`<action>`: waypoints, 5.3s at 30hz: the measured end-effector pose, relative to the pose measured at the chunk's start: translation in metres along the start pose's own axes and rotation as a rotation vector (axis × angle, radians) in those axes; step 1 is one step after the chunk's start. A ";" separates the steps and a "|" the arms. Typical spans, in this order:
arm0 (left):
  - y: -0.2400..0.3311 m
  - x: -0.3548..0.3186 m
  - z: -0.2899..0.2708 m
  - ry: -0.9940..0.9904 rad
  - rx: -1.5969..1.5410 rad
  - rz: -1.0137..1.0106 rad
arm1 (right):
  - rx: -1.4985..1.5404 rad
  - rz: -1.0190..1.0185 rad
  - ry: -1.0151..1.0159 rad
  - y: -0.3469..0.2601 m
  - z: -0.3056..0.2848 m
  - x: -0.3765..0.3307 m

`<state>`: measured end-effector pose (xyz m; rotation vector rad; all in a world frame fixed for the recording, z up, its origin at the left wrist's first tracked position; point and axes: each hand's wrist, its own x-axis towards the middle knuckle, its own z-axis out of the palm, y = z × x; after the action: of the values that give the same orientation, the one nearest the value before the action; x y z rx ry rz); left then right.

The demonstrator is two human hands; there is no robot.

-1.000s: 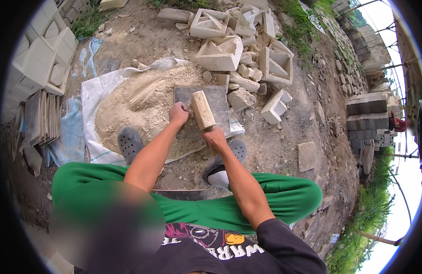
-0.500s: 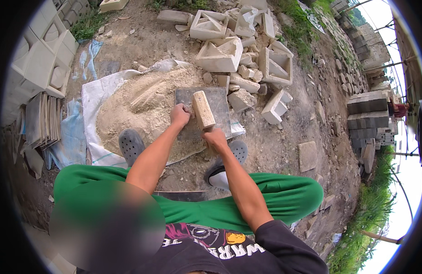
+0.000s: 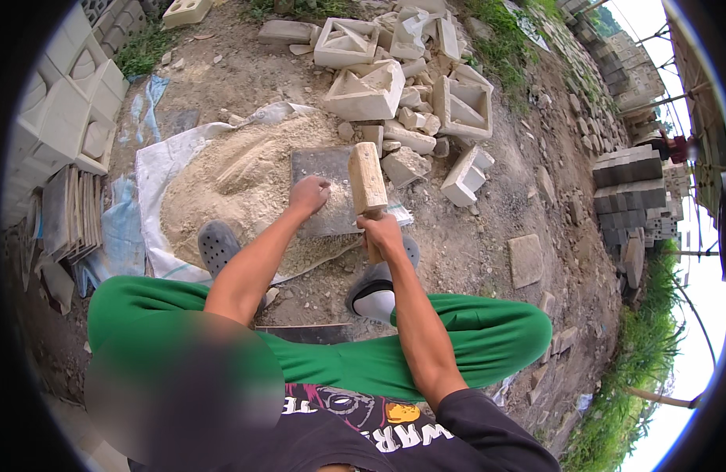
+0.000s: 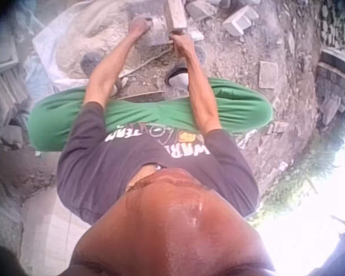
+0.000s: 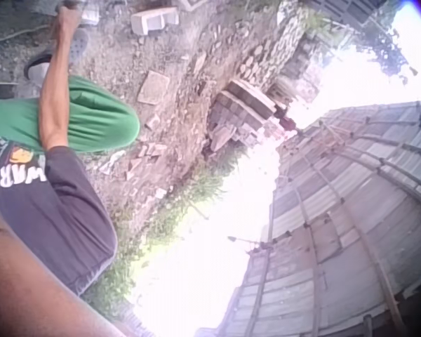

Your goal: The person sits on the ground and repeatedly strikes small pieces of stone with a wooden mallet to break them into smaller fragments. The person picks up stone pieces, places them on a flat surface, and strikes them multiple times before discarding the broken pieces.

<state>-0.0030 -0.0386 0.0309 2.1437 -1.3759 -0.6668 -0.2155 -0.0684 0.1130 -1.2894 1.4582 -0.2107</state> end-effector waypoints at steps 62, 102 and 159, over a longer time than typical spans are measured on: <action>-0.009 -0.030 0.002 0.066 0.009 -0.178 | -0.356 -0.317 0.090 0.031 0.052 0.042; -0.024 -0.023 0.019 -0.082 0.218 0.171 | -0.383 -0.036 -0.006 0.024 0.029 0.042; -0.032 -0.025 0.008 0.289 -0.150 -0.113 | -0.320 -0.114 -0.038 0.020 0.057 0.026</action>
<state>0.0038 -0.0052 0.0076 2.1113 -1.0268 -0.4626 -0.1764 -0.0522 0.0628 -1.6275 1.4265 -0.0270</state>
